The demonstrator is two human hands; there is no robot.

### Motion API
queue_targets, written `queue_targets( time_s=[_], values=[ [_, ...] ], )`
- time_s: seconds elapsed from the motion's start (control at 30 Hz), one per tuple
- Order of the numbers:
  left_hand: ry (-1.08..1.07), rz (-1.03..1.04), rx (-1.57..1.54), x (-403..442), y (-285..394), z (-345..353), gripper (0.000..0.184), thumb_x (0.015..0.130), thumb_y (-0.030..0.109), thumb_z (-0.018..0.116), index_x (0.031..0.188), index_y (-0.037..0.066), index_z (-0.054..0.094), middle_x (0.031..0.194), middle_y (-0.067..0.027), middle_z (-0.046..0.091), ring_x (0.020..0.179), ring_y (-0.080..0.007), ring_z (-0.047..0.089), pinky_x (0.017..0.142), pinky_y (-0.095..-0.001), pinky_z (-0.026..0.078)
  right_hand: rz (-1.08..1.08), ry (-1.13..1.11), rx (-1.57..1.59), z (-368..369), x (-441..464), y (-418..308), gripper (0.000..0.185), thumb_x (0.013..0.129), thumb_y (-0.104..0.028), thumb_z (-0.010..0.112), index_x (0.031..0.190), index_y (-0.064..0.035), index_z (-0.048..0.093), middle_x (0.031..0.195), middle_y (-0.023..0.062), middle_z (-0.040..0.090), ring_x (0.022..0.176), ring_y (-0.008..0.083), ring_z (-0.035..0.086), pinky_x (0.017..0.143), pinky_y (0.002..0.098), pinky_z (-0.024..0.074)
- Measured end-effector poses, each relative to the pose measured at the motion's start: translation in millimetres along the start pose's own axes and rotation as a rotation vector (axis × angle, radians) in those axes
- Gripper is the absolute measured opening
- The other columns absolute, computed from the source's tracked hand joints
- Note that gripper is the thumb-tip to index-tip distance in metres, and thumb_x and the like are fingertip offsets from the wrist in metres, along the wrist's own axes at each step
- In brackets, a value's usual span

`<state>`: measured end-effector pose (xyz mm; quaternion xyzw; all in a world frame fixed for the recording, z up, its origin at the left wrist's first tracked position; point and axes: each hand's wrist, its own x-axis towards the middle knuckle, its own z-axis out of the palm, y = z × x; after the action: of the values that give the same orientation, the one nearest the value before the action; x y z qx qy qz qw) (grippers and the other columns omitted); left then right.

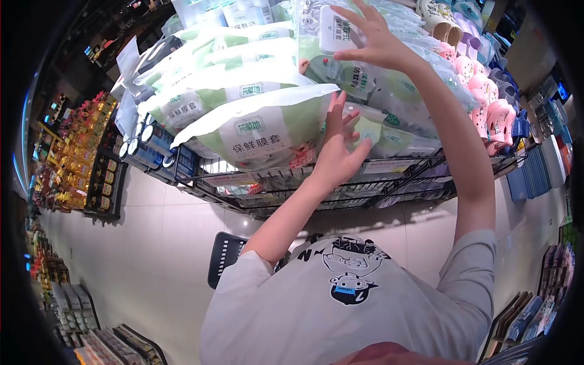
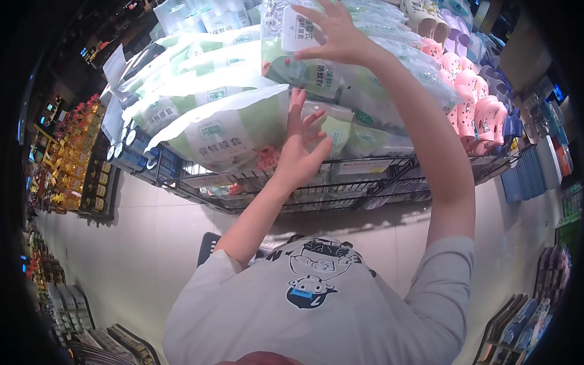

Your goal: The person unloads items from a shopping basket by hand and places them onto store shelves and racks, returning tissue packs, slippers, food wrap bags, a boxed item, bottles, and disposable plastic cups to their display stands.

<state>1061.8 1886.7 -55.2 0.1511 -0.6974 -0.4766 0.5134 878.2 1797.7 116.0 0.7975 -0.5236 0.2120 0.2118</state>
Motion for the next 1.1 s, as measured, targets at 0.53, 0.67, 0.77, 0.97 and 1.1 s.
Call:
queue_targets(
  time_s=[0.53,0.67,0.77,0.97,1.1],
  values=[
    [0.149,-0.235,0.112,11,7,40,0.079,0.094,0.015,0.067,0.154,0.007,0.017,0.149,-0.0211,0.040,0.101,-0.0184,0.067,0.079,-0.0306,0.054,0.009,0.273,0.160,-21,-48,32,0.075,0.082,-0.037,0.082,0.146,-0.0156,0.051,0.155,0.0191,0.042,0.142,0.0414,0.041,0.116,0.0492,0.0370],
    [0.249,-0.013,0.185,-1,-5,41,0.064,0.093,0.006,0.065,0.147,0.007,0.031,0.133,-0.0143,0.054,0.096,-0.0183,0.067,0.080,-0.0312,0.053,0.072,1.063,0.670,-75,-113,13,0.012,0.092,-0.006,0.072,0.103,-0.0032,0.073,0.103,0.0077,0.071,0.096,0.0176,0.069,0.088,0.0299,0.0558],
    [0.302,0.172,0.230,-30,-15,47,0.053,0.091,0.000,0.064,0.138,0.006,0.043,0.124,-0.0123,0.058,0.093,-0.0195,0.067,0.080,-0.0309,0.054,-0.238,1.303,0.798,-177,-189,-36,0.008,0.095,-0.014,0.065,0.099,-0.0073,0.064,0.096,0.0086,0.067,0.094,0.0231,0.063,0.092,0.0389,0.0486],
    [0.123,-0.035,0.411,-150,-49,52,0.032,0.087,-0.001,0.063,0.118,0.004,0.059,0.107,-0.0119,0.065,0.092,-0.0224,0.068,0.080,-0.0317,0.055,-0.800,1.414,0.541,-246,-285,-118,0.014,0.090,-0.010,0.064,0.097,0.0000,0.057,0.091,0.0098,0.065,0.093,0.0262,0.061,0.094,0.0411,0.0465],
    [0.220,-0.444,0.643,-258,-101,28,0.030,0.086,0.002,0.063,0.116,0.003,0.063,0.102,-0.0142,0.070,0.097,-0.0270,0.069,0.085,-0.0383,0.055,-0.770,1.328,0.598,-229,-317,-113,0.014,0.091,-0.011,0.064,0.098,-0.0002,0.058,0.092,0.0095,0.066,0.093,0.0254,0.062,0.094,0.0407,0.0475]
  ],
)
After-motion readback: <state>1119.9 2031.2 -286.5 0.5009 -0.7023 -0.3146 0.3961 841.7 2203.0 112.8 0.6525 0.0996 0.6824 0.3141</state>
